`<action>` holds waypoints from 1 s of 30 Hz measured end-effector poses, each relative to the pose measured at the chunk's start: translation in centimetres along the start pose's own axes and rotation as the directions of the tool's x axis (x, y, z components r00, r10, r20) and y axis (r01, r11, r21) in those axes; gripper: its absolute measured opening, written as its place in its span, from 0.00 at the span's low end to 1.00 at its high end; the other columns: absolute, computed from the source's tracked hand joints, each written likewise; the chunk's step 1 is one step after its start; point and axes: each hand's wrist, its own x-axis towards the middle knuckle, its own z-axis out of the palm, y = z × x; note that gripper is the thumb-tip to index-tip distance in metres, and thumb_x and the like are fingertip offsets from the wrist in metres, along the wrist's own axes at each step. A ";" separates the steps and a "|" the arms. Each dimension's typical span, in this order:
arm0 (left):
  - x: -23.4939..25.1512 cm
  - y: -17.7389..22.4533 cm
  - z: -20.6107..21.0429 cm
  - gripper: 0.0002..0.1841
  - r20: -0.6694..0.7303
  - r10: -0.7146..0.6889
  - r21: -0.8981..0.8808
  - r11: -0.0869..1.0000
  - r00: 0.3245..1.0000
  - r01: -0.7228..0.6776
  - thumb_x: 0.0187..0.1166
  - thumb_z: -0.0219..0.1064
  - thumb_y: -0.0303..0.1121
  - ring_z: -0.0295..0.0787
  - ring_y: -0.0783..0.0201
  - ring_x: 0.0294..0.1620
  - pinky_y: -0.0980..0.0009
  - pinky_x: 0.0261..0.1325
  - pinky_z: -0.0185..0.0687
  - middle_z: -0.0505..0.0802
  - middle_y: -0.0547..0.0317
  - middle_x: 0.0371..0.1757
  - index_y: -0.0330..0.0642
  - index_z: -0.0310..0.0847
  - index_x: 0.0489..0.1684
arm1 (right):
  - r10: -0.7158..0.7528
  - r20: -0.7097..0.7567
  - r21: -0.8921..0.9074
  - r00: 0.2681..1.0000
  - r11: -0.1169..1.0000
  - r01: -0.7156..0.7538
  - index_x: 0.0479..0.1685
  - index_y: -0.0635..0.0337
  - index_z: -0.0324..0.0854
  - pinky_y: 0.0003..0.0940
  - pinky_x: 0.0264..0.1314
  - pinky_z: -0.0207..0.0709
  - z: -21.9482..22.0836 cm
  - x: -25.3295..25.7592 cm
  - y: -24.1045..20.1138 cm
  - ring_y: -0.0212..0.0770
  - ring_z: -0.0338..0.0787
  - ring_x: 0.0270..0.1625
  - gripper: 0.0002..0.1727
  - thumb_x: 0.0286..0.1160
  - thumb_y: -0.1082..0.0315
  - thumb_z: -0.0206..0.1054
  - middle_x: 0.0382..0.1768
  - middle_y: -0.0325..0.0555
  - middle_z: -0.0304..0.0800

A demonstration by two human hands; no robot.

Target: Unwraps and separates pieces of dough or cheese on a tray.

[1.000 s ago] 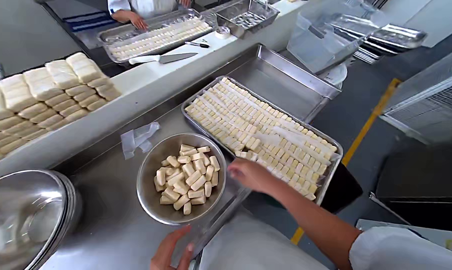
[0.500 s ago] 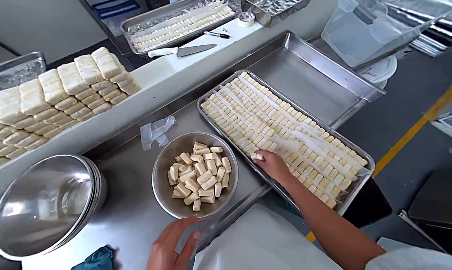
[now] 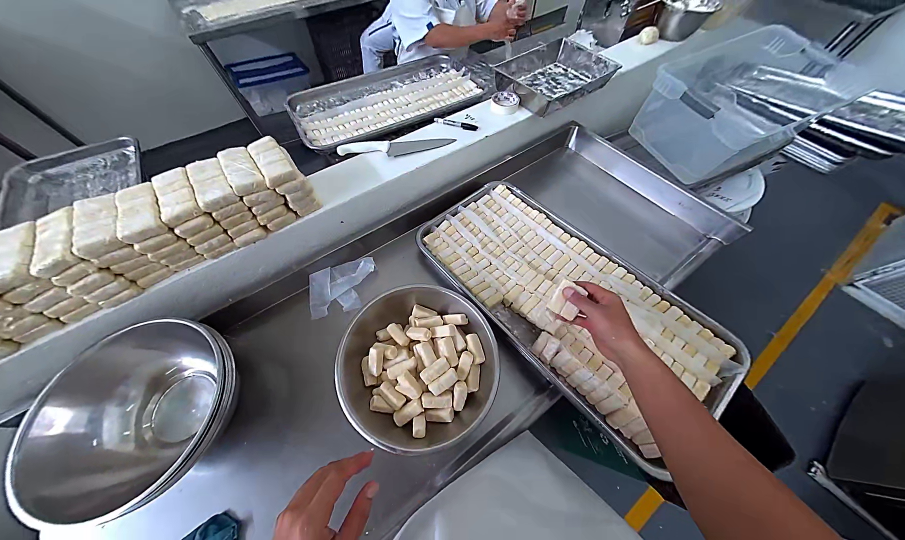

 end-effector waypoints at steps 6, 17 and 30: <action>1.3 -3.2 0.6 0.20 -0.165 0.041 -0.142 0.988 0.985 -0.065 0.85 0.63 0.44 0.93 0.69 0.58 0.68 0.66 0.87 0.96 0.56 0.53 0.36 0.88 0.58 | -0.172 0.295 -0.200 0.940 0.951 0.236 0.63 0.61 0.82 0.32 0.46 0.89 4.4 -4.6 -7.1 0.34 0.93 0.42 0.14 0.82 0.68 0.66 0.44 0.43 0.92; 9.6 -2.3 8.1 0.22 0.187 -0.367 -0.689 0.612 0.911 0.388 0.90 0.58 0.41 0.91 0.56 0.57 0.53 0.62 0.88 0.91 0.46 0.59 0.36 0.74 0.75 | 0.134 0.742 -0.310 0.657 0.938 0.158 0.77 0.61 0.73 0.47 0.50 0.91 18.0 -10.2 -0.8 0.47 0.93 0.44 0.24 0.82 0.72 0.66 0.53 0.55 0.89; 11.7 -1.1 8.1 0.17 -0.451 -0.504 -0.442 0.843 0.736 0.307 0.77 0.75 0.32 0.95 0.62 0.42 0.59 0.51 0.93 0.96 0.53 0.43 0.35 0.84 0.60 | -0.082 0.718 -0.352 0.691 0.814 0.462 0.71 0.62 0.77 0.48 0.50 0.88 17.0 -3.2 -0.2 0.47 0.92 0.46 0.24 0.77 0.66 0.72 0.53 0.56 0.89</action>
